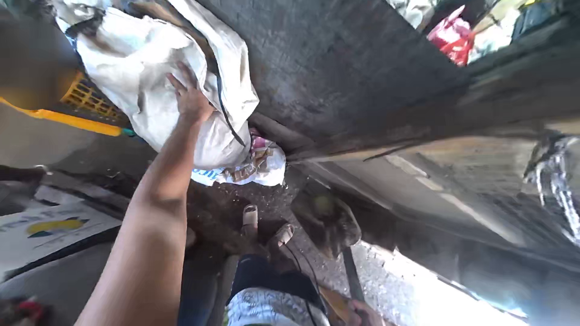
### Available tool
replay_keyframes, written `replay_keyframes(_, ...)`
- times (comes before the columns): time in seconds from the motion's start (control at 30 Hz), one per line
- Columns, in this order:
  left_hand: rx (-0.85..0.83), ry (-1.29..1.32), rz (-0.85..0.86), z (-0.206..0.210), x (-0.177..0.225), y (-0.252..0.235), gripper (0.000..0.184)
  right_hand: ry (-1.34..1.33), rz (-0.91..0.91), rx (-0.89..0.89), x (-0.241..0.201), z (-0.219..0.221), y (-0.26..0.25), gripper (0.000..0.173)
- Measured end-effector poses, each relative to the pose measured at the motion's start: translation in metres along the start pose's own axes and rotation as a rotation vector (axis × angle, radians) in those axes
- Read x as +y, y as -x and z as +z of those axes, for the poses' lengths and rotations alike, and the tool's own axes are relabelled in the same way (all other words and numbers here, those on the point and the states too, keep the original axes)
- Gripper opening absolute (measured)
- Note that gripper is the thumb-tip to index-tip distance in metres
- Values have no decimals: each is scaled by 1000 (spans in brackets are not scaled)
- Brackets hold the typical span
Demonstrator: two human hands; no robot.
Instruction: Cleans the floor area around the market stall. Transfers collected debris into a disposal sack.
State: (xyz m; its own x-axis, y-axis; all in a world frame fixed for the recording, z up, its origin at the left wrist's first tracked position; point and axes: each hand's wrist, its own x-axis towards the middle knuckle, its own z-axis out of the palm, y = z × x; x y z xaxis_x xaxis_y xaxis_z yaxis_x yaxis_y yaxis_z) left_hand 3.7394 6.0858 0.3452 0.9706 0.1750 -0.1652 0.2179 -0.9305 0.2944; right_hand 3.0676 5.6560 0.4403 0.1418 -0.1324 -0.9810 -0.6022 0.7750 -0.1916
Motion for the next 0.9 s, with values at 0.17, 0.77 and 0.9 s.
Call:
replay_keyframes(0.17,-59,95,194,-35,-16,34,107,-151,-74,95,-2,-43,-35,28)
replay_keyframes(0.77,46,251,-162,112,-64,157,137,-233,7,100,15,-90,-41,27)
replay_keyframes(0.9,61,191,-177,131,-9,115,91,-157,-2,111,17,-96,-42,14)
